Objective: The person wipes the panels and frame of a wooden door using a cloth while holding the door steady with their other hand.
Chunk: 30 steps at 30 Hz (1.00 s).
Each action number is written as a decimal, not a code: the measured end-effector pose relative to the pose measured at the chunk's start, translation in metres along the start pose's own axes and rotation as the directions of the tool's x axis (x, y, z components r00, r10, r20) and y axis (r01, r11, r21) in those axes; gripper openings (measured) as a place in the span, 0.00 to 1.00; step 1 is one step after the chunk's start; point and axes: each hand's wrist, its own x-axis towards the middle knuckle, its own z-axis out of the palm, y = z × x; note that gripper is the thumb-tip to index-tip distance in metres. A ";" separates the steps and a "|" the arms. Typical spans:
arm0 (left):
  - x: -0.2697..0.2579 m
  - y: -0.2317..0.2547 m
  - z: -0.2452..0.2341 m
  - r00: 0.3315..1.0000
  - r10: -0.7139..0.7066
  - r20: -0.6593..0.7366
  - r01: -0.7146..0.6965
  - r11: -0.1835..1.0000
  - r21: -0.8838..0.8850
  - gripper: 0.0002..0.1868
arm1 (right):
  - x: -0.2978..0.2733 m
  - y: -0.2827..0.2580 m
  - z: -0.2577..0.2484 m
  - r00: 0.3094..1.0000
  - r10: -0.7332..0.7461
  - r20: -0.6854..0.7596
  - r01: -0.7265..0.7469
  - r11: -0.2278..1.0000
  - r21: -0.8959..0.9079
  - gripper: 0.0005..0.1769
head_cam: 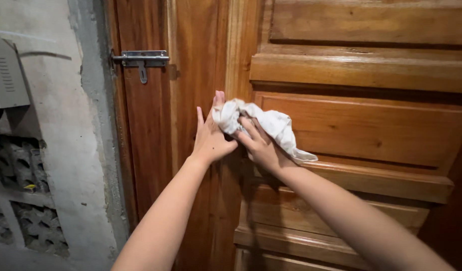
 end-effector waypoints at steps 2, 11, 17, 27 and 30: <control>-0.001 0.002 -0.003 1.000 -0.013 0.003 0.013 0.997 -0.075 0.63 | 0.008 0.011 -0.001 0.999 -0.035 0.033 0.036 0.999 -0.017 0.24; -0.005 -0.014 -0.006 0.993 0.097 -0.062 -0.099 0.995 -0.016 0.72 | 0.183 0.118 -0.046 0.993 -0.098 -0.065 0.079 0.965 -0.248 0.21; -0.003 -0.006 -0.014 0.997 0.068 -0.030 -0.070 0.996 -0.062 0.75 | 0.200 0.093 -0.035 0.963 -0.159 -0.219 0.050 0.901 -0.432 0.18; -0.038 -0.031 -0.013 0.981 0.154 -0.115 -0.144 0.985 0.093 0.68 | 0.045 -0.016 0.007 0.994 -0.086 -0.069 0.084 0.996 -0.042 0.23; -0.073 -0.050 -0.042 0.976 0.162 -0.148 -0.144 0.982 0.127 0.62 | 0.016 -0.061 -0.004 0.991 -0.121 0.056 0.121 0.993 0.011 0.23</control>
